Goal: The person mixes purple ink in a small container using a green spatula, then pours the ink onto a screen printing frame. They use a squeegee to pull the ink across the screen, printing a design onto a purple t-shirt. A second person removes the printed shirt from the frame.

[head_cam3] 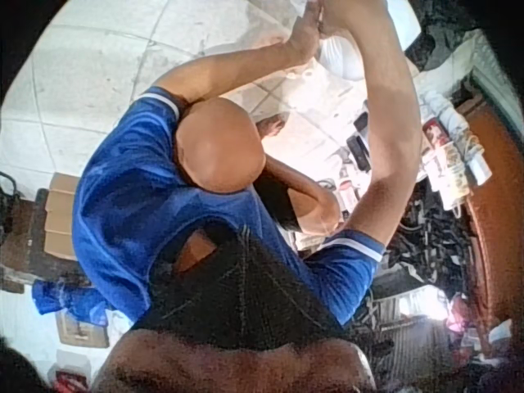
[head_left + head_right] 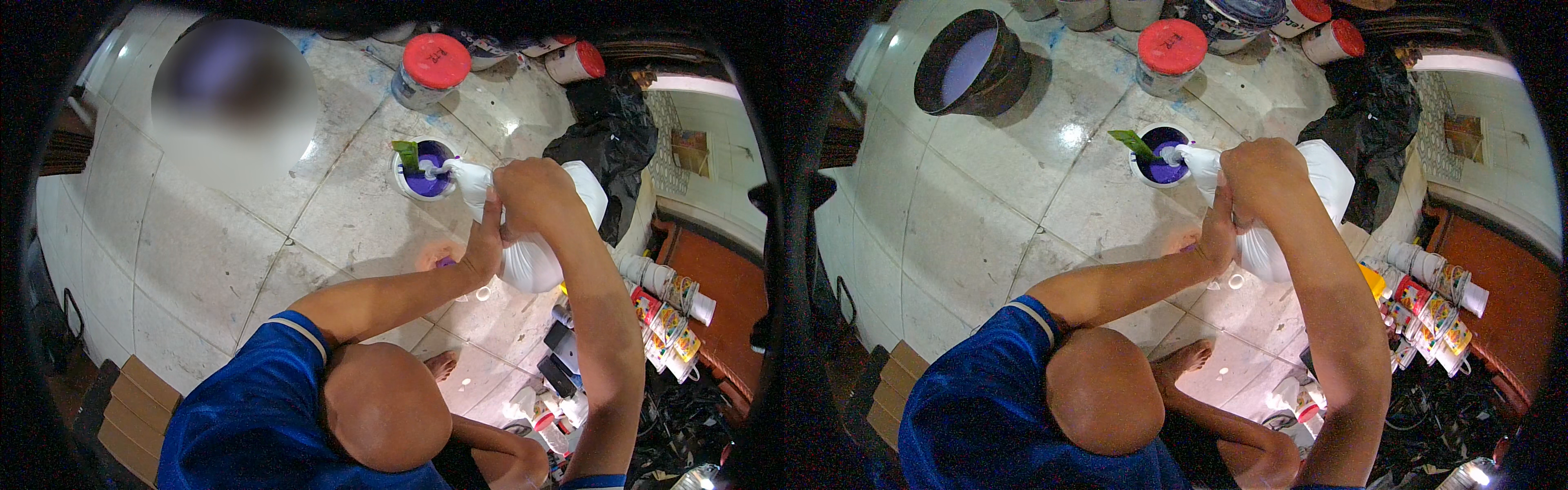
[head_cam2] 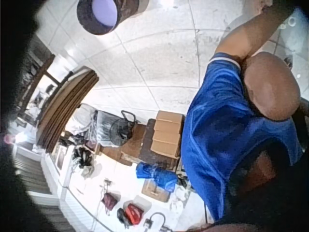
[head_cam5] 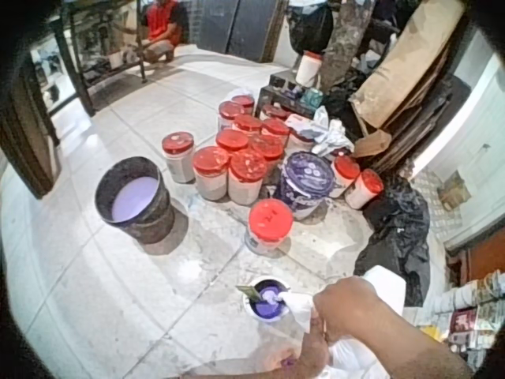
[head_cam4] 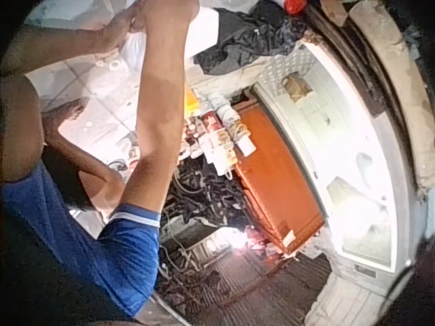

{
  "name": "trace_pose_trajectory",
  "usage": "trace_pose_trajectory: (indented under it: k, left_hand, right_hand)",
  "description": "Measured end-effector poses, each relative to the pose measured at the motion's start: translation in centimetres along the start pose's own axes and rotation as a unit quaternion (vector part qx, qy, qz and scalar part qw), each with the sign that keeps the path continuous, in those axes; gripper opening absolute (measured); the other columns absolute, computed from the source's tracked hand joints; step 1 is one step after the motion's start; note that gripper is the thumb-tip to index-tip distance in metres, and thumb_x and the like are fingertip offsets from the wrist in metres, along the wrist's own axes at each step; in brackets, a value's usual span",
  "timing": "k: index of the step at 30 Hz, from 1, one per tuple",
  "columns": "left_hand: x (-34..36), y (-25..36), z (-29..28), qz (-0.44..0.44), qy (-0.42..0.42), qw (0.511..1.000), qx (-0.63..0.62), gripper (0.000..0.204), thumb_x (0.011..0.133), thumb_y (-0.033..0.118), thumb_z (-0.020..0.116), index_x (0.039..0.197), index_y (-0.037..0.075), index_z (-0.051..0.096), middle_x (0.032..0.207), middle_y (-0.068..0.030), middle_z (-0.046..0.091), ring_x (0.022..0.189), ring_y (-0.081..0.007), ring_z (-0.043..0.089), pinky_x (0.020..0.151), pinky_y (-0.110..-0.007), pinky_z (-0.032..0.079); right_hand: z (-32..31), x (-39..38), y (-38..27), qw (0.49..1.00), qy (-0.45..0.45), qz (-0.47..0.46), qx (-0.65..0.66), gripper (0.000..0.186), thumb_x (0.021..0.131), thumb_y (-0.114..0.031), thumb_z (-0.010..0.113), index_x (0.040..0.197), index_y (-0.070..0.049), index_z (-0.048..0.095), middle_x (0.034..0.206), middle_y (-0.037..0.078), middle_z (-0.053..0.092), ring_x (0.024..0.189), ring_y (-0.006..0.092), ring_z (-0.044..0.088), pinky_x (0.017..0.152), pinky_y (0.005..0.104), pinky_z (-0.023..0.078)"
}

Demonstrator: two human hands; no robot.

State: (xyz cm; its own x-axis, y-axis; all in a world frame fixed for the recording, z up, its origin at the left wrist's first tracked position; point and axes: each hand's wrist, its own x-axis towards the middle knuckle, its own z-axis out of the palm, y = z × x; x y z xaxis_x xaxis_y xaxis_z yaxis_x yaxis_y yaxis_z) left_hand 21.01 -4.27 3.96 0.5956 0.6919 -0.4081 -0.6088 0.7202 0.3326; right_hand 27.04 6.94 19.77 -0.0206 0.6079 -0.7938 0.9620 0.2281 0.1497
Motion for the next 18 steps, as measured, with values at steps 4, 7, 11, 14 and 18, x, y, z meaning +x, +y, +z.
trace_pose_trajectory:
  k: [4,7,11,14,18]
  left_hand:
    - [0.3,0.2,-0.3,0.002,-0.008,1.0,0.01,0.077,0.111,0.069,0.041,0.153,0.004,0.046,0.134,-0.0083,0.064,0.12,-0.012,0.064,0.101,-0.029,0.055]
    - [0.4,0.2,-0.5,0.008,-0.005,1.0,0.016,0.074,0.112,0.067,0.041,0.152,0.004,0.047,0.135,-0.0076,0.064,0.119,-0.0109,0.063,0.098,-0.028,0.055]
    - [0.7,0.4,-0.4,0.001,0.018,1.0,0.021,0.067,0.115,0.06,0.041,0.15,0.003,0.049,0.137,-0.005,0.062,0.117,-0.0096,0.061,0.098,-0.028,0.053]
    - [0.5,0.4,0.1,0.029,0.026,0.999,0.028,0.06,0.117,0.054,0.04,0.147,0.003,0.052,0.137,-0.0029,0.061,0.116,-0.0091,0.059,0.1,-0.028,0.052]
    - [0.1,0.5,0.4,0.022,0.026,0.999,0.017,0.059,0.117,0.052,0.041,0.146,0.003,0.053,0.135,-0.0032,0.062,0.117,-0.0097,0.059,0.1,-0.027,0.051]
  right_hand:
    - [0.0,0.4,0.0,1.0,-0.001,0.0,-0.001,0.057,0.052,-0.025,0.098,0.103,-0.005,0.079,0.103,0.017,0.08,0.099,0.0365,0.078,0.088,0.0453,0.062]
    - [-0.1,0.6,0.0,1.0,-0.005,0.002,0.001,0.057,0.054,-0.026,0.098,0.104,-0.005,0.078,0.104,0.017,0.079,0.099,0.0366,0.078,0.089,0.0457,0.062]
    - [0.1,0.3,0.2,1.0,-0.005,0.008,0.016,0.058,0.055,-0.028,0.098,0.104,-0.005,0.077,0.105,0.018,0.079,0.1,0.0371,0.078,0.091,0.0461,0.062]
    - [0.3,-0.2,0.4,1.0,0.005,0.012,0.012,0.058,0.056,-0.031,0.099,0.103,-0.005,0.077,0.105,0.018,0.079,0.1,0.0376,0.078,0.091,0.0462,0.062]
    - [1.0,-0.9,0.5,0.999,0.04,0.003,0.004,0.059,0.058,-0.035,0.1,0.103,-0.004,0.077,0.103,0.018,0.079,0.099,0.0378,0.077,0.09,0.0464,0.061]
